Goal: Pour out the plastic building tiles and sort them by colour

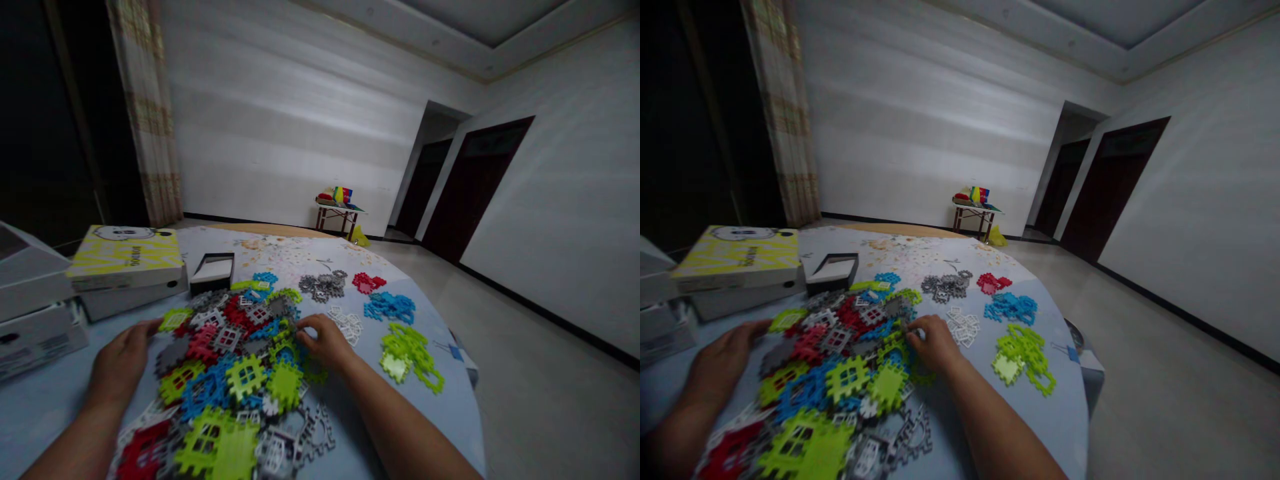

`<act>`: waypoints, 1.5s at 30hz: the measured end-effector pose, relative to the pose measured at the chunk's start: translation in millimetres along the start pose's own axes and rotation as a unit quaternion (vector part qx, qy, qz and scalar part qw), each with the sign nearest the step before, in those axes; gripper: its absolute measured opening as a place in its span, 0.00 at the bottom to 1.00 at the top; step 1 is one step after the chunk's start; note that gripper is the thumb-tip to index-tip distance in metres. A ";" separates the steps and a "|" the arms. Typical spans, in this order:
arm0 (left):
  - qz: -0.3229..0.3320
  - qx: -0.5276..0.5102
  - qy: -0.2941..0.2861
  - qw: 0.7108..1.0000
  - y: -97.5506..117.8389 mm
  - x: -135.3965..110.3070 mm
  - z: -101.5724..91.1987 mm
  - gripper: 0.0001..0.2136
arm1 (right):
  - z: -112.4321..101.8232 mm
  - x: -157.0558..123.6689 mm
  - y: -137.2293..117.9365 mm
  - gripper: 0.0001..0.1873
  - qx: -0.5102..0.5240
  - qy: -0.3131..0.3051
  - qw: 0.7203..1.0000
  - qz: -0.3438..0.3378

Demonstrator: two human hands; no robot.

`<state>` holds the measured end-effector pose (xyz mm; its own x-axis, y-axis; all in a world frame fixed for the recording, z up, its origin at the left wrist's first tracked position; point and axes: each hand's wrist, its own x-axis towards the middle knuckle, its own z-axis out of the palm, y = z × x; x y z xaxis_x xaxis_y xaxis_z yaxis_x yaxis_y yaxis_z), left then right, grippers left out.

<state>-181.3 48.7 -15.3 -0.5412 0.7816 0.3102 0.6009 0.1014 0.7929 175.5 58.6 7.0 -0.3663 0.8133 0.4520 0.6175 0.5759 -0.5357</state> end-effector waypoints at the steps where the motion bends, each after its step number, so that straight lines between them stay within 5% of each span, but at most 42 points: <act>1: -0.010 -0.006 -0.002 1.000 0.8 -0.1 -0.1 0.24 | -2.4 1.2 1.0 0.08 0.006 0.021 1.000 -0.006; 6: -0.038 -0.032 -0.009 0.999 5.7 -3.0 -0.2 0.23 | -20.0 12.2 14.1 0.10 0.065 0.120 0.989 0.053; 13: -0.051 -0.042 -0.013 0.998 11.4 -4.9 0.9 0.22 | -31.5 55.0 59.7 0.08 0.254 0.096 0.926 0.263; 20: -0.053 -0.046 -0.020 0.997 14.5 -6.0 -0.9 0.22 | -33.3 87.5 82.7 0.16 0.243 0.165 0.920 0.261; 32: -0.046 -0.041 -0.021 0.998 12.9 -4.9 -1.0 0.22 | 18.9 80.4 65.1 0.14 0.079 0.037 0.978 0.188; 45: -0.050 -0.049 -0.020 0.997 10.4 -3.1 1.1 0.23 | 56.3 115.7 55.4 0.14 0.005 0.032 0.978 0.208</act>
<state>-172.8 48.0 -8.7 -0.5706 0.7947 0.2071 0.4830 0.1207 0.8673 128.1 189.3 -10.6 -0.0412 0.9705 0.2374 0.6971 0.1981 -0.6890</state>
